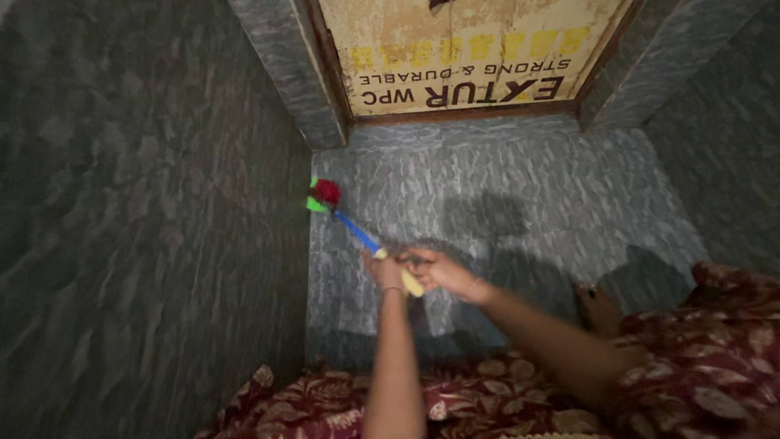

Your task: The person scrubs the toilet bowl and the bathroom floor tiles around a floor drain using a long-handled brush.

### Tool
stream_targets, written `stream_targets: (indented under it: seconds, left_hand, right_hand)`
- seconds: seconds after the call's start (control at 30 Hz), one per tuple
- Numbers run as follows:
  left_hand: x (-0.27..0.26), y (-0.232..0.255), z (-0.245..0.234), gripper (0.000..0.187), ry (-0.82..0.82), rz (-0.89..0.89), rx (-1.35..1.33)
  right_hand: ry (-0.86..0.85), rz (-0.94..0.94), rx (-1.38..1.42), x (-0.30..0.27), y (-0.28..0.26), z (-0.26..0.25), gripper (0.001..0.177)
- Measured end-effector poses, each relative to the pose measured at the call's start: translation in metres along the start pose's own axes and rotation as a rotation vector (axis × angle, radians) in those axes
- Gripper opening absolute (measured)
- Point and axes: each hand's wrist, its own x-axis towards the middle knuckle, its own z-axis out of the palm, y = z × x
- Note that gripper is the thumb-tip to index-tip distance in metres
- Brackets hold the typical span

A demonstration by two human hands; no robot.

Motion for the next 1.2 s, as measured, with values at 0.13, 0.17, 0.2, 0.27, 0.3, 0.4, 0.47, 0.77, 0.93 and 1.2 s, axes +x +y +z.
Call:
stream_targets:
  seconds: [0.13,0.17,0.2,0.27,0.3,0.4,0.47,0.77,0.93,1.2]
  left_hand:
    - [0.034,0.007,-0.024,0.061,-0.075,0.154,0.049]
    - [0.037,0.008,-0.023,0.063,-0.03,0.194,0.424]
    - [0.037,0.009,-0.021,0.065,0.018,0.227,0.799]
    - [0.028,0.009,-0.007,0.067,-0.014,0.197,1.082]
    - [0.02,0.006,0.003,0.07,-0.052,0.16,1.363]
    - [-0.016,-0.009,0.056,0.036,-0.276,0.142,1.459]
    - [-0.05,-0.026,0.092,0.039,-0.505,0.306,1.577]
    - [-0.105,-0.052,0.143,0.064,-0.836,0.522,1.751]
    - [-0.057,-0.01,0.092,0.058,-0.426,0.19,1.759]
    - [-0.022,0.07,0.012,0.063,0.28,-0.009,1.166]
  right_hand:
    - [0.125,-0.277,-0.334,-0.009,-0.052,-0.055,0.047]
    - [0.144,-0.302,-0.202,-0.015,-0.066,-0.072,0.048]
    - [0.209,-0.248,-0.124,-0.022,-0.086,-0.089,0.048]
    - [0.386,-0.216,-0.168,-0.053,-0.126,-0.113,0.046]
    - [0.497,-0.238,-0.291,-0.074,-0.141,-0.122,0.046]
    - [0.511,-0.286,-0.121,-0.108,-0.158,-0.136,0.044]
    - [0.574,-0.285,-0.019,-0.11,-0.154,-0.155,0.04]
    - [0.634,-0.24,0.174,-0.1,-0.109,-0.229,0.039]
    - [0.506,-0.296,0.245,-0.088,-0.096,-0.235,0.039]
    - [0.486,-0.227,0.167,-0.045,-0.079,-0.215,0.043]
